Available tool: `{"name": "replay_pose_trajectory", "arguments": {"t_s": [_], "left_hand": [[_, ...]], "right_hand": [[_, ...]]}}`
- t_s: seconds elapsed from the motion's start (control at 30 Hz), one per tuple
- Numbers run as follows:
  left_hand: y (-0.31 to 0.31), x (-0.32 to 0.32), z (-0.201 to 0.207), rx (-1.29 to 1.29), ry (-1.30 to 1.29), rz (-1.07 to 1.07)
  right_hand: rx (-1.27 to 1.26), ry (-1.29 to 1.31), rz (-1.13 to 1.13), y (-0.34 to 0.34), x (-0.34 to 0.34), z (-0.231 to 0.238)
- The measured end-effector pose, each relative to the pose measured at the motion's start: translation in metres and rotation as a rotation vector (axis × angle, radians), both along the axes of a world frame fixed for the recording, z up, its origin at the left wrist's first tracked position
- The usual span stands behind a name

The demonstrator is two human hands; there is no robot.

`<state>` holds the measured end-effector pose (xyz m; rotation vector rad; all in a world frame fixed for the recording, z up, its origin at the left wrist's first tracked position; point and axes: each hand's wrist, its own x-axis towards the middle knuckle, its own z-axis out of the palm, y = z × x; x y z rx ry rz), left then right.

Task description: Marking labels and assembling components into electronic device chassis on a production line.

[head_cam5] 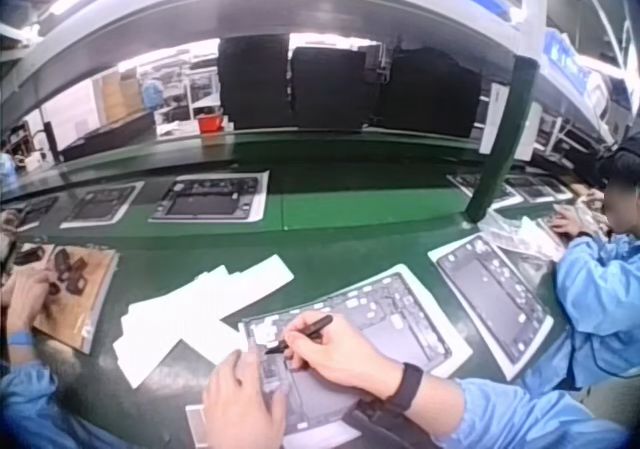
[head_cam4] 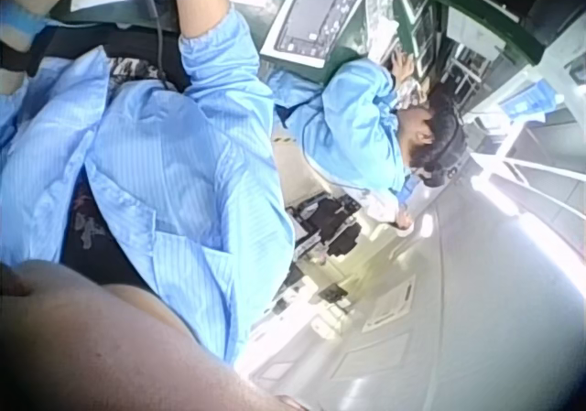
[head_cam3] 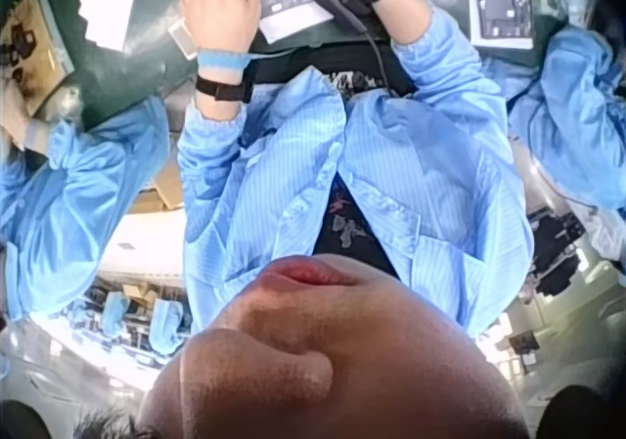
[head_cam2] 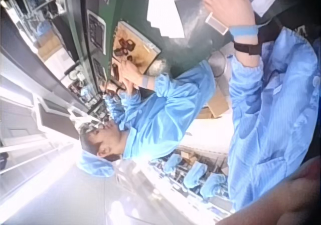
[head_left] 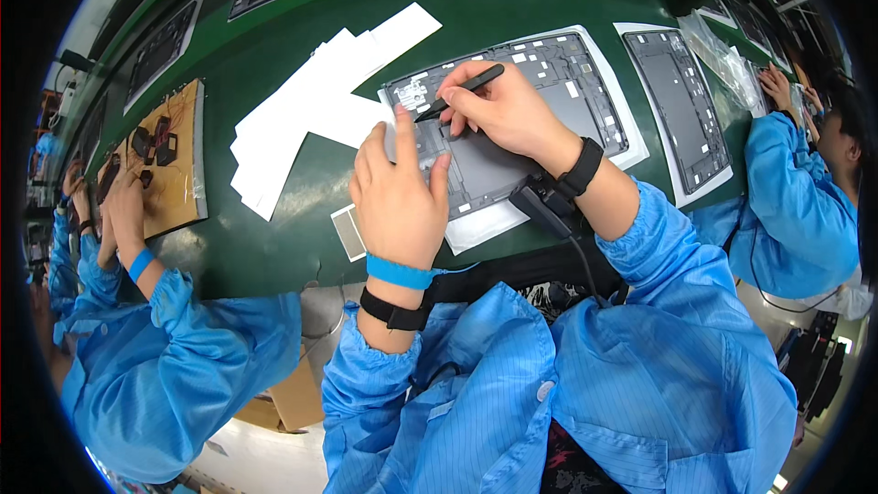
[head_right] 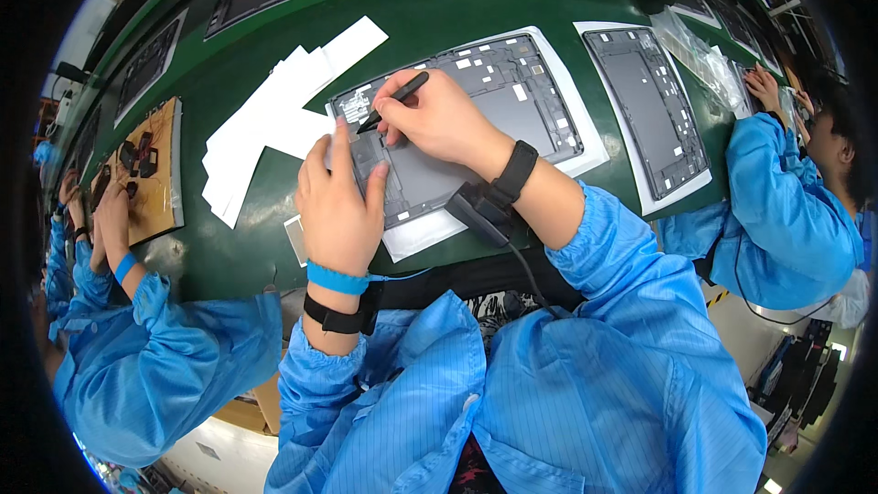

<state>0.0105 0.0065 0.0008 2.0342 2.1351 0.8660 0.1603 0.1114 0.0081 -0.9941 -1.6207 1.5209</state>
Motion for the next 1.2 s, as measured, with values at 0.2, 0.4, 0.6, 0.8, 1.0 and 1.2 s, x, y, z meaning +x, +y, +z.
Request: {"name": "replay_pose_trajectory", "arguments": {"t_s": [0.2, 0.4, 0.6, 0.8, 1.0, 1.2], "left_hand": [[0.001, 0.005, -0.002, -0.02, 0.201, -0.003], [-0.031, -0.011, 0.009, -0.013, 0.189, 0.032], [-0.11, -0.037, 0.004, -0.261, 0.059, -0.043], [-0.114, -0.035, -0.006, -0.268, 0.229, -0.041], [-0.114, -0.033, -0.006, -0.255, 0.22, -0.033], [-0.11, -0.033, -0.006, -0.256, 0.182, -0.024]], "right_hand": [[0.04, 0.021, -0.026, -0.004, 0.0, 0.004], [-0.065, 0.193, -0.213, -0.005, 0.024, 0.027], [-0.023, 0.006, 0.007, -0.086, -0.009, 0.026], [0.003, -0.178, 0.149, -0.087, -0.04, 0.031], [0.061, -0.132, 0.09, -0.096, -0.047, 0.012], [-0.141, 0.215, -0.169, -0.094, -0.038, 0.015]]}}
